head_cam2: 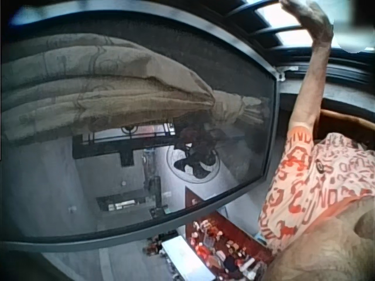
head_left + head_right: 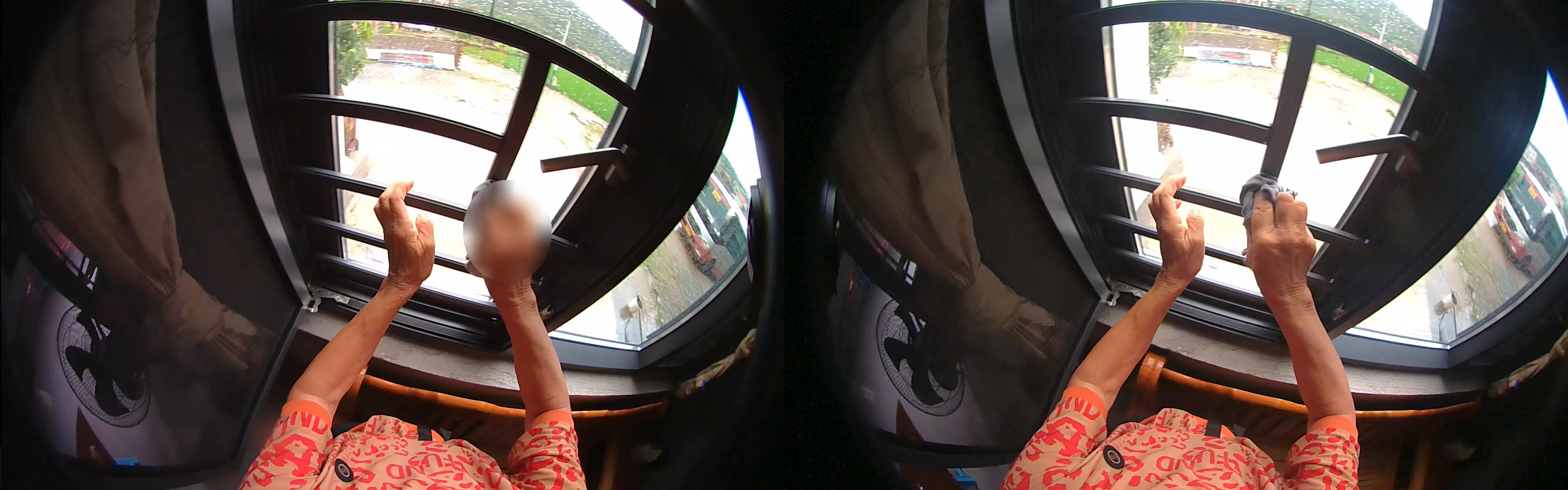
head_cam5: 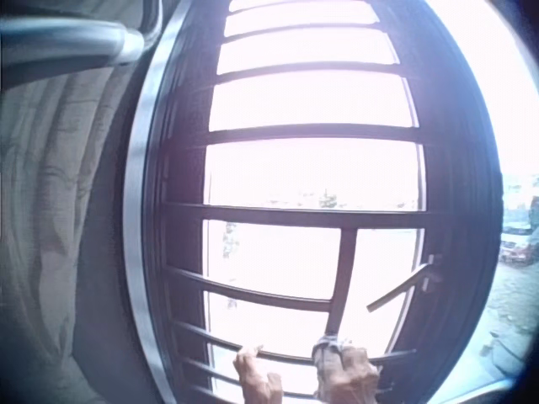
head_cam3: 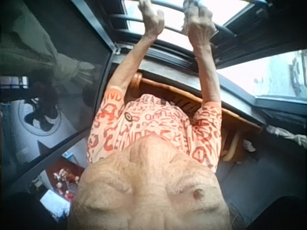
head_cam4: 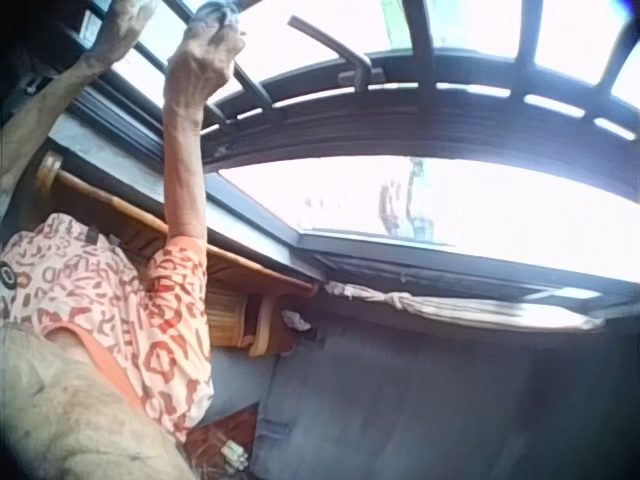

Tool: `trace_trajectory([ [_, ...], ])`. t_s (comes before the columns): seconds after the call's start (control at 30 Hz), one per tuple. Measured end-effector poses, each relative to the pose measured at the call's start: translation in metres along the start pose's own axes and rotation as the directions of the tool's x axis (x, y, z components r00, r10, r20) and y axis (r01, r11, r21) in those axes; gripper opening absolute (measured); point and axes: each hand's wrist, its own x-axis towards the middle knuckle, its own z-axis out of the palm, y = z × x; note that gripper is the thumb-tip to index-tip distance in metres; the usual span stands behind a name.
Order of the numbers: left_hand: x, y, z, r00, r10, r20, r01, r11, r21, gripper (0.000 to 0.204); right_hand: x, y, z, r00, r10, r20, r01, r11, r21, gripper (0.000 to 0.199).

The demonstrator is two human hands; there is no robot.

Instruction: The person wipes the black metal window frame and the adjacent screen mesh with a grey cloth. They systematically clean the vertical and horizontal bars of the frame, moving from the upper sections down to the lower sill area.

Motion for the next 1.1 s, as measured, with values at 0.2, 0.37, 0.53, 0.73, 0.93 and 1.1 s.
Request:
trace_trajectory([
  [0.2,-0.008,-0.020,-0.030,0.997,-0.070,-0.033,0.071,0.997,0.037,0.055,0.000,-0.040,0.027,0.998,-0.022,0.053,0.024,0.999,-0.039,0.015],
  [0.37,-0.020,-0.037,-0.058,0.984,-0.166,-0.066,0.169,0.985,0.039,0.053,0.022,-0.079,0.046,0.997,-0.078,0.013,0.075,0.989,0.125,0.016],
  [0.53,-0.027,-0.045,-0.096,0.975,-0.216,-0.042,0.219,0.973,0.072,0.045,0.039,-0.116,0.081,0.993,-0.115,-0.009,0.114,0.966,0.231,0.017],
  [0.73,-0.038,-0.058,-0.133,0.951,-0.306,-0.032,0.308,0.948,0.082,0.041,0.065,-0.163,0.110,0.982,-0.185,-0.036,0.188,0.946,0.265,0.016],
  [0.93,-0.047,-0.067,-0.148,0.950,-0.311,0.016,0.309,0.947,0.091,0.033,0.083,-0.198,0.131,0.979,-0.136,-0.154,0.170,0.956,0.238,0.011],
  [1.1,-0.048,-0.067,-0.143,0.943,-0.332,0.016,0.331,0.942,0.046,0.028,0.071,-0.165,0.114,0.999,-0.021,0.044,0.008,0.962,0.274,0.026],
])
